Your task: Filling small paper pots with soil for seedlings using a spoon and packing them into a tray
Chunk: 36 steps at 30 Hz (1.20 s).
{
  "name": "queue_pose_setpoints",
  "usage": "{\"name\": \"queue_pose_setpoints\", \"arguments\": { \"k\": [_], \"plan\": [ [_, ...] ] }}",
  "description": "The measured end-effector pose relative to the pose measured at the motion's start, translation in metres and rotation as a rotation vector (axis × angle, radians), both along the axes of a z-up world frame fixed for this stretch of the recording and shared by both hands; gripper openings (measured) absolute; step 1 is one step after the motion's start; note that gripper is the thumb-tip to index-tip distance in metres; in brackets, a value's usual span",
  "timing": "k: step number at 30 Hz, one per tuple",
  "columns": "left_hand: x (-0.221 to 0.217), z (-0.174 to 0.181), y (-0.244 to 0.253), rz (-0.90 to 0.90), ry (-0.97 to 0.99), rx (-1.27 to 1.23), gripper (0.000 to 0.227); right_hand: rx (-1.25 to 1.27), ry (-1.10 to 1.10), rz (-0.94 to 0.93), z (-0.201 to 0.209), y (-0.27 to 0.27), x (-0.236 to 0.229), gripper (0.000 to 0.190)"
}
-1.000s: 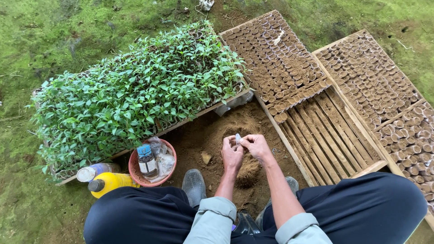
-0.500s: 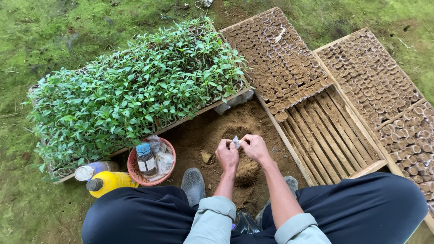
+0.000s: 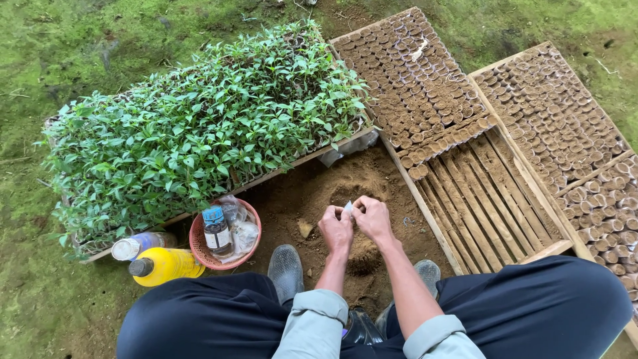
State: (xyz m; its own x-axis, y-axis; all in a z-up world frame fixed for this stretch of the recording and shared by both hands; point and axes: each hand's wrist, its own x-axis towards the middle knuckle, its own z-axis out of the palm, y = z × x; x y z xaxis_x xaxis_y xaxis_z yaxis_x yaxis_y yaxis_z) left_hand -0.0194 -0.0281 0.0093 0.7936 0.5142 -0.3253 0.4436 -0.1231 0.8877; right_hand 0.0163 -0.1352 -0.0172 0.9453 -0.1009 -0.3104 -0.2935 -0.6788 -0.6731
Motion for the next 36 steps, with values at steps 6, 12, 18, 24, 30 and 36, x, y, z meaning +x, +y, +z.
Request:
{"name": "queue_pose_setpoints", "arguments": {
  "k": [6, 12, 18, 24, 30, 36],
  "plan": [
    [0.003, 0.001, 0.004, 0.022, 0.084, 0.108, 0.005, -0.16, -0.073, 0.08, 0.009, 0.015, -0.004, 0.013],
    [0.004, -0.019, 0.018, 0.096, 0.153, 0.154, 0.005, 0.064, -0.044, 0.016, 0.023, 0.011, -0.011, 0.038],
    [0.002, -0.018, 0.027, 0.117, 0.17, 0.137, 0.006, -0.216, -0.242, 0.382, -0.013, 0.03, -0.031, 0.063],
    [0.0, -0.024, 0.04, 0.122, 0.157, 0.175, 0.006, -0.37, -0.194, 0.541, 0.027, 0.067, -0.061, 0.057],
    [0.001, -0.012, 0.038, 0.106, 0.219, 0.148, 0.006, -0.419, -0.327, 0.527, -0.072, 0.043, -0.065, 0.014],
    [0.004, -0.033, 0.034, 0.063, 0.245, 0.19, 0.005, -0.17, 0.243, -0.076, -0.095, 0.021, -0.033, 0.014]
  ]
}}
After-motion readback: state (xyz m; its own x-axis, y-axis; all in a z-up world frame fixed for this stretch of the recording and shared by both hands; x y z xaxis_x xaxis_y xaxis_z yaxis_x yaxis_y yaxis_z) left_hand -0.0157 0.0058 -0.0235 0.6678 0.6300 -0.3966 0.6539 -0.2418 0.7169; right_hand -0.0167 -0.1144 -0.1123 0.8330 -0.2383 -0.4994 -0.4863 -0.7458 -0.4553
